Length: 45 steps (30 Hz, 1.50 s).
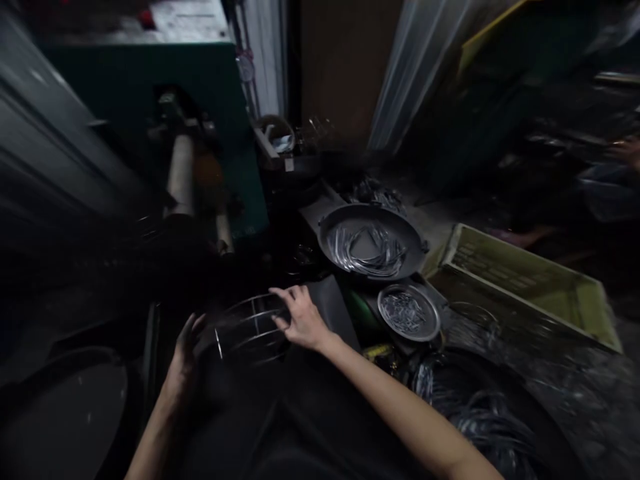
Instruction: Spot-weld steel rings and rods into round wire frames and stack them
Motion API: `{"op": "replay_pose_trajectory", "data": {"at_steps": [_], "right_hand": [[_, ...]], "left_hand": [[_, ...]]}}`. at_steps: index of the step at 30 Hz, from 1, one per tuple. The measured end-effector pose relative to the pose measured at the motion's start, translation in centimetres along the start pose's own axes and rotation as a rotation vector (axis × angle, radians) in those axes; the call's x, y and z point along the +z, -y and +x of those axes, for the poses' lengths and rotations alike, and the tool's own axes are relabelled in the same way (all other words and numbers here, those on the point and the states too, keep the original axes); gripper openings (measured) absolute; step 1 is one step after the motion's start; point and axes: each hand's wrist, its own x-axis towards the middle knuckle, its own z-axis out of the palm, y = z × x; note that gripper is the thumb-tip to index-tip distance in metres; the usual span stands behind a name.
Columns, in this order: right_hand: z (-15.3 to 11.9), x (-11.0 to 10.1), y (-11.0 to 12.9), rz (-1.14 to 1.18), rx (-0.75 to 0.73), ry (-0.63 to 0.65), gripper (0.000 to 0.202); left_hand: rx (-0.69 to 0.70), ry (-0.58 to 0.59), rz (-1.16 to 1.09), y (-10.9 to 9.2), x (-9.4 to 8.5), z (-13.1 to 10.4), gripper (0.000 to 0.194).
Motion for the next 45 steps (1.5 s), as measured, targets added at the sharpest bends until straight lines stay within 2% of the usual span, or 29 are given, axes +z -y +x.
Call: {"op": "replay_pose_trajectory", "data": {"at_steps": [2,3,6,8,9,10,11,12,13,14,16,18,20,23,25,28,30,32,34,36,38,40,42,45], "right_hand": [[-1.1,0.6,-0.2,-0.055,0.070,0.065,0.050],[-1.4,0.5,-0.3,-0.055,0.087,0.114,0.052],[-0.7,-2.1,-2.5,0.027,-0.001,0.347,0.070],[1.0,-5.4,-6.2,0.042,-0.014,0.393,0.067],[2.0,-7.2,-8.6,-0.017,0.075,0.328,0.055],[2.9,-8.8,-11.4,-0.145,0.225,0.235,0.042],[3.5,-10.3,-14.2,-0.320,0.412,0.182,0.036],[4.0,-11.4,-16.9,-0.453,0.560,0.223,0.034],[4.3,-12.1,-19.3,-0.512,0.639,0.252,0.032],[4.3,-12.6,-21.4,-0.549,0.690,0.293,0.030],[4.0,-12.7,-24.4,-0.547,0.700,0.357,0.031],[3.5,-12.2,-25.6,-0.543,0.685,0.380,0.028],[3.1,-11.9,-25.8,-0.543,0.673,0.362,0.027],[3.1,-12.3,-25.0,-0.566,0.675,0.262,0.030],[3.7,-13.2,-24.0,-0.566,0.701,0.125,0.031],[5.5,-14.9,-21.5,-0.241,0.721,-0.296,0.021],[7.1,-15.8,-18.4,0.042,0.670,-0.487,0.022],[8.6,-16.2,-13.9,0.323,0.566,-0.452,0.029],[9.7,-16.1,-8.3,0.638,0.436,-0.316,0.036],[10.3,-15.9,-2.7,0.862,0.340,-0.185,0.041],[10.8,-15.9,1.7,0.966,0.279,-0.125,0.041],[11.5,-15.9,4.3,1.041,0.215,-0.114,0.038],[12.3,-15.4,5.4,1.097,0.181,-0.100,0.037],[12.3,-12.4,6.0,1.137,0.263,-0.067,0.026]], "left_hand": [[0.063,0.145,0.137,0.5,1.4,-0.8,0.105],[0.058,0.173,0.191,0.6,2.1,-1.0,0.103],[0.004,0.155,0.282,0.2,3.7,-0.9,0.075],[0.032,0.164,0.318,-0.4,3.8,-0.3,0.063],[0.059,0.173,0.352,-0.6,3.6,0.0,0.060],[0.085,0.177,0.393,-0.8,3.4,0.3,0.058],[0.106,0.182,0.432,-1.0,3.1,0.4,0.056],[0.122,0.185,0.460,-1.0,2.9,0.5,0.055],[0.134,0.184,0.478,-1.0,2.8,0.5,0.055],[0.139,0.181,0.488,-1.0,2.8,0.5,0.055],[0.137,0.178,0.495,-0.7,2.8,0.4,0.056],[0.122,0.191,0.490,-0.6,2.8,0.3,0.062],[0.086,0.230,0.473,-0.6,2.3,0.2,0.073],[-0.011,0.293,0.376,-1.5,0.5,0.3,0.086],[-0.082,0.307,0.278,-2.7,-0.8,0.7,0.082],[-0.136,0.235,0.213,-5.9,-1.2,1.8,0.062],[-0.105,0.209,0.181,-8.7,0.4,2.6,0.050],[-0.018,0.257,0.103,-11.5,3.4,3.3,0.044],[0.120,0.319,0.035,-13.9,7.0,3.9,0.044],[0.286,0.333,0.016,-15.2,10.1,4.4,0.049],[0.348,0.387,-0.032,-15.4,11.9,4.6,0.046],[0.294,0.502,-0.146,-14.8,12.3,4.0,0.040],[0.161,0.552,-0.266,-14.0,11.8,2.8,0.043],[-0.016,0.381,-0.327,-13.2,10.5,1.4,0.044]]}}
